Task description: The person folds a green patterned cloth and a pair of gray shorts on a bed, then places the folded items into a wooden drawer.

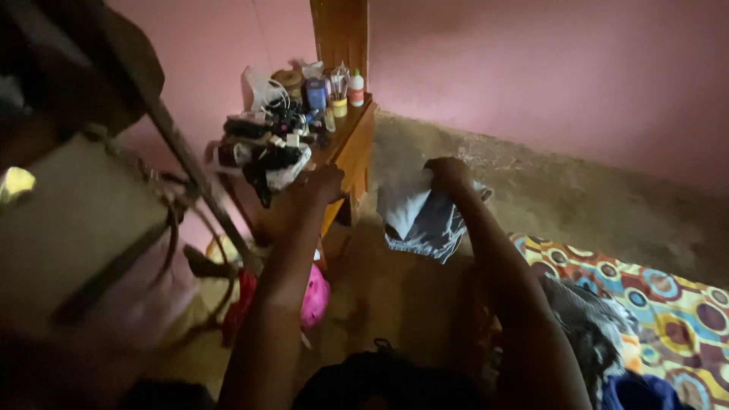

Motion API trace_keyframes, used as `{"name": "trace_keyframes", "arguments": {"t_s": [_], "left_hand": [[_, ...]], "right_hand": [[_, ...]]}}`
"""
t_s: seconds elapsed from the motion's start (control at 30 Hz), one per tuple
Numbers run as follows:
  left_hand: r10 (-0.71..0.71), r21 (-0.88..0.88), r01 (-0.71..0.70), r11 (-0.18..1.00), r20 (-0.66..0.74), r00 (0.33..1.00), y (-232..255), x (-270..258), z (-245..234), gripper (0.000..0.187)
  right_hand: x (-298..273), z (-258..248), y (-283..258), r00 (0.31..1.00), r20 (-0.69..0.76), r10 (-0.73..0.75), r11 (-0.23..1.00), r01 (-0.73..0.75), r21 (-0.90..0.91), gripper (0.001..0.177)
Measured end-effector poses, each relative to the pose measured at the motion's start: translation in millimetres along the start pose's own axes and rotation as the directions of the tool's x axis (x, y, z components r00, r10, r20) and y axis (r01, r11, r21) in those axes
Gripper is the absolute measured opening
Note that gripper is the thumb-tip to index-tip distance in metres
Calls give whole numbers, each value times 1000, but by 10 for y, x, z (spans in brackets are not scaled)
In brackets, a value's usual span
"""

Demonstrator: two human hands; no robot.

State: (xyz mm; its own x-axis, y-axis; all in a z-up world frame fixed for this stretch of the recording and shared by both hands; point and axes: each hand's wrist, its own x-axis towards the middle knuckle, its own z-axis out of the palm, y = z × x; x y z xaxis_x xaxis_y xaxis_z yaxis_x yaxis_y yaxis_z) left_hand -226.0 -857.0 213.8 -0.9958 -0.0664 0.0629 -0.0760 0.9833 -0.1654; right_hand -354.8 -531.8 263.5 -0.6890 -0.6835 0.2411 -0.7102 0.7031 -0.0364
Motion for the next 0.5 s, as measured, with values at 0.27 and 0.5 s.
{"name": "trace_keyframes", "arguments": {"t_s": [0.27,0.5], "left_hand": [[-31,25,29,999,43,999,-678,1184,516,51],[-208,-52,209,977,21,978,-752,1830,978,48]], "right_hand": [[823,286,166,990,47,136,987,-139,80,44],[1958,991,659,993,116,-28,1000,29,-7,46]]}}
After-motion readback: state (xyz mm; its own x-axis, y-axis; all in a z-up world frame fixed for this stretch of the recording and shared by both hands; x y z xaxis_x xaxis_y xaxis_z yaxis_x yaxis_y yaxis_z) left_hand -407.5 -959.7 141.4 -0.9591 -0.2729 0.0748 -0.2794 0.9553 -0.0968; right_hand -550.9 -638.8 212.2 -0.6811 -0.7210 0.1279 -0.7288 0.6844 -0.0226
